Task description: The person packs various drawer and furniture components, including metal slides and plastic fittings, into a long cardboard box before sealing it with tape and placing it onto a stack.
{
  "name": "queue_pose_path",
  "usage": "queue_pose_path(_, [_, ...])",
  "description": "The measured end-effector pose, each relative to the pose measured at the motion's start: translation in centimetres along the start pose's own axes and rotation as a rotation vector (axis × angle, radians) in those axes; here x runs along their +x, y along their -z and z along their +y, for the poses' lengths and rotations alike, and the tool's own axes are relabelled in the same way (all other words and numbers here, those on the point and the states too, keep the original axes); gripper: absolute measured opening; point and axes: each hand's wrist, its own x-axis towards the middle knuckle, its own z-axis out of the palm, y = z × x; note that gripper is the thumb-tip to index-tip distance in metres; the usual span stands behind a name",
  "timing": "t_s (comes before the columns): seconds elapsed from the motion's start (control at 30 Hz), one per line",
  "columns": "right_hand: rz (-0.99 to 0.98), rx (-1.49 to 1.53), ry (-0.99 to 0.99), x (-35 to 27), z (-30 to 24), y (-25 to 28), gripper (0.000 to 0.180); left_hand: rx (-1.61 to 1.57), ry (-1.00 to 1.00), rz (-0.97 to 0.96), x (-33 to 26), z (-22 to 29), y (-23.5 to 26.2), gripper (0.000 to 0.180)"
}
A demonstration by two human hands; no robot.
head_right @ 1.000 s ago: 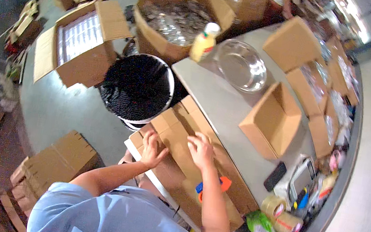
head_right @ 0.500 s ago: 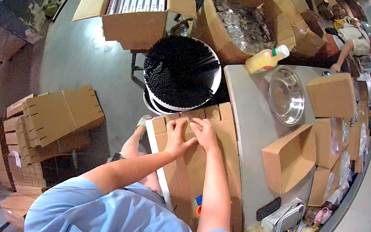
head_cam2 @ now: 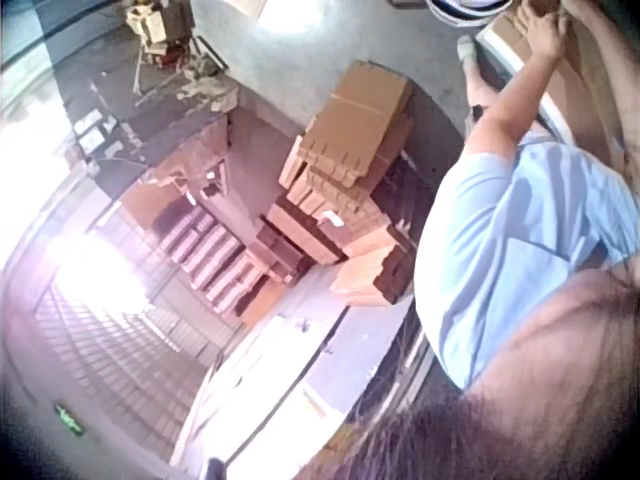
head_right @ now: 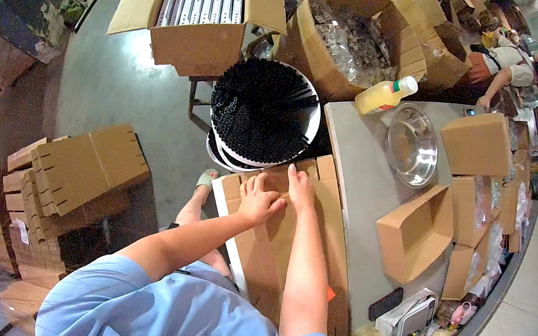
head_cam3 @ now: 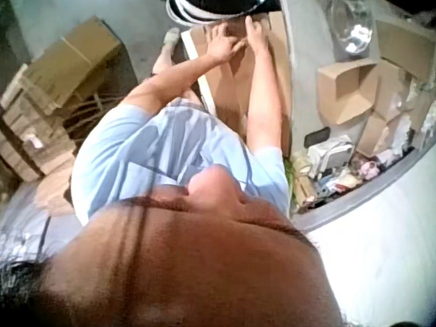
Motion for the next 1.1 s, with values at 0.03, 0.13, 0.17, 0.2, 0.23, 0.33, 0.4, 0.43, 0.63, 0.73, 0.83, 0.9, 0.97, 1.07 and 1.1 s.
queue_pose_path(0.03, [0.013, 0.0, -0.003, 0.3, 0.6, 0.5, 0.066, 0.08, -0.044, 0.126, 0.2, 0.3, 0.1, 0.031])
queue_pose_path(0.13, [-0.157, 0.24, -0.017, -1.4, 1.1, 2.1, 0.062, -0.365, 0.019, -0.197, 1.6, -0.5, -0.6, 0.024])
queue_pose_path(0.17, [0.011, 0.279, 0.077, -3.4, 0.6, 2.0, 0.056, -0.363, 0.025, -0.194, 1.4, -1.0, -0.7, 0.024])
queue_pose_path(0.2, [0.197, 0.312, 0.164, -6.0, 0.9, 2.6, 0.051, -0.418, 0.136, -0.231, 1.6, -0.3, 0.3, 0.026])
queue_pose_path(0.23, [0.192, 0.115, 0.049, -9.1, 0.1, 4.0, 0.049, -0.466, 0.26, -0.257, 1.8, -0.2, 1.1, 0.029])
queue_pose_path(0.33, [-0.026, -0.404, -0.298, -19.7, -1.8, 8.7, 0.063, -0.522, 0.28, -0.274, 2.3, -1.7, 0.6, 0.036])
queue_pose_path(0.4, [-0.166, -0.455, -0.485, -25.2, 2.3, 9.3, 0.069, -0.546, 0.293, -0.355, 3.3, -1.2, 0.3, 0.037])
queue_pose_path(0.43, [-0.153, -0.447, -0.504, -26.7, 3.6, 8.6, 0.069, -0.534, 0.287, -0.401, 3.8, -1.1, 0.4, 0.036])
queue_pose_path(0.63, [0.271, -0.006, -0.348, -27.0, 3.5, 4.1, 0.057, -0.471, 0.252, -0.486, 4.8, -1.2, 0.4, 0.032])
queue_pose_path(0.73, [0.362, 0.135, 0.073, -24.2, -2.1, 5.4, 0.056, -0.453, 0.187, -0.452, 4.2, -2.0, 0.5, 0.028])
queue_pose_path(0.83, [0.347, 0.178, 0.342, -20.3, -1.0, 4.9, 0.061, -0.811, 0.318, -0.599, 4.5, -3.0, 0.3, 0.034])
queue_pose_path(0.9, [0.28, 0.03, 0.483, -18.0, -2.4, 4.9, 0.058, -1.163, 0.461, -0.73, 4.7, -3.6, 0.9, 0.046])
queue_pose_path(0.97, [0.22, 0.047, 0.464, -17.0, -2.0, 4.5, 0.057, -1.383, 0.674, -0.863, 4.9, -3.5, 1.9, 0.055])
queue_pose_path(1.07, [0.23, 0.062, 0.456, -16.5, -2.0, 4.3, 0.056, -1.405, 0.684, -0.812, 4.9, -2.7, 3.0, 0.037])
queue_pose_path(1.1, [0.232, 0.037, 0.478, -16.6, -2.3, 4.3, 0.056, -1.379, 0.655, -0.779, 4.8, -2.6, 3.1, 0.03])
